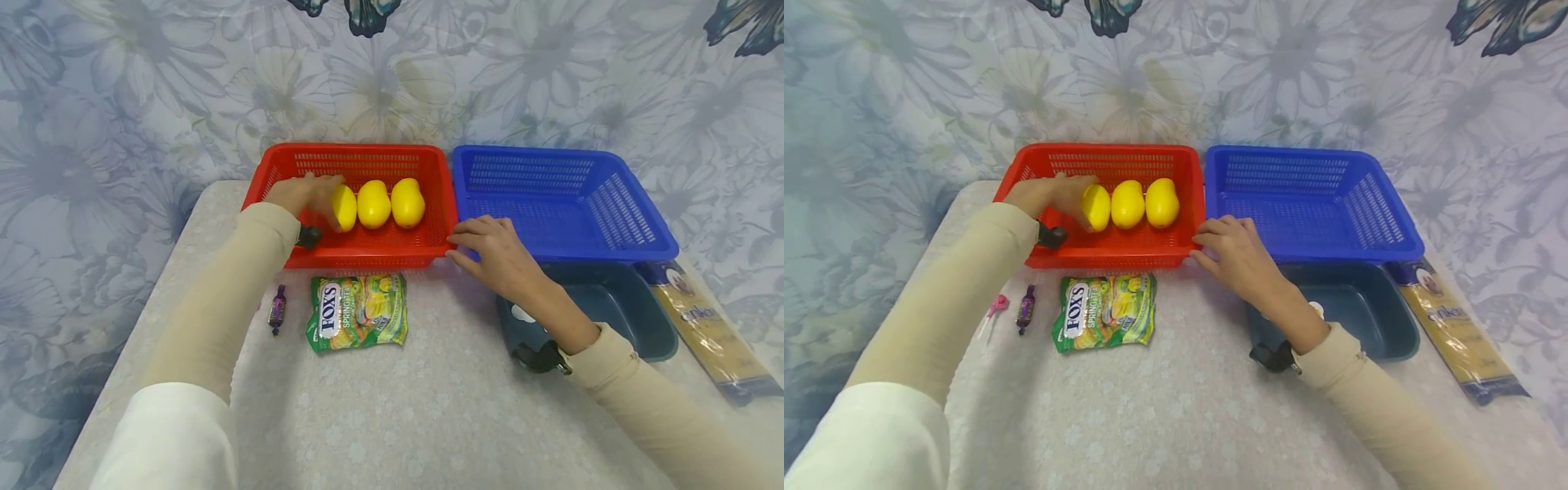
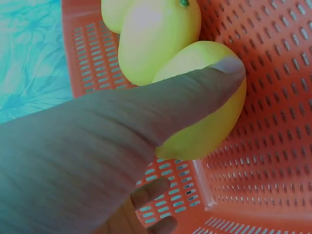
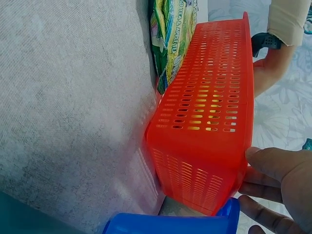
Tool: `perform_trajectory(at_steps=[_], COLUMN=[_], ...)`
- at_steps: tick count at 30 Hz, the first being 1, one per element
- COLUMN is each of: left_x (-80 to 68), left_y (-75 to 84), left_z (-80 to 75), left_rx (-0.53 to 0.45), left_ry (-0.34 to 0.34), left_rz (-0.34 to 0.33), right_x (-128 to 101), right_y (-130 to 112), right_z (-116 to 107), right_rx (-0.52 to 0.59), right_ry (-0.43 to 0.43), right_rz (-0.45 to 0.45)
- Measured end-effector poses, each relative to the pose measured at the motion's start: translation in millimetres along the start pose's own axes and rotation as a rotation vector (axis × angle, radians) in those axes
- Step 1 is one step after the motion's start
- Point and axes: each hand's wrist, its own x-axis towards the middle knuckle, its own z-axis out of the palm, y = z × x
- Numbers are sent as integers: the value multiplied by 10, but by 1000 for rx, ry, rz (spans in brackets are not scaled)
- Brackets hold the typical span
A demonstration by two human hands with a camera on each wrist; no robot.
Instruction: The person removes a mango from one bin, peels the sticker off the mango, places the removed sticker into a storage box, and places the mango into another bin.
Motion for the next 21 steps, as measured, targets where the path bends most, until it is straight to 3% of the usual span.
perform_trajectory(at_steps=[5, 9, 15, 21], left_x=[0, -6, -120, -447], left_y=[-65, -140, -247, -343], left_z=[-4, -22, -11, 147], left_rx=[23, 28, -6, -73], left_ry=[-5, 35, 215, 463], left_rz=[21, 70, 192, 340], right_x=[27, 60, 65, -143], right_y=[-27, -42, -28, 146], right_z=[28, 33, -67, -228], right_rx=[4, -5, -8, 18], right_ry=[9, -29, -126, -90], right_rz=[-18, -16, 38, 78])
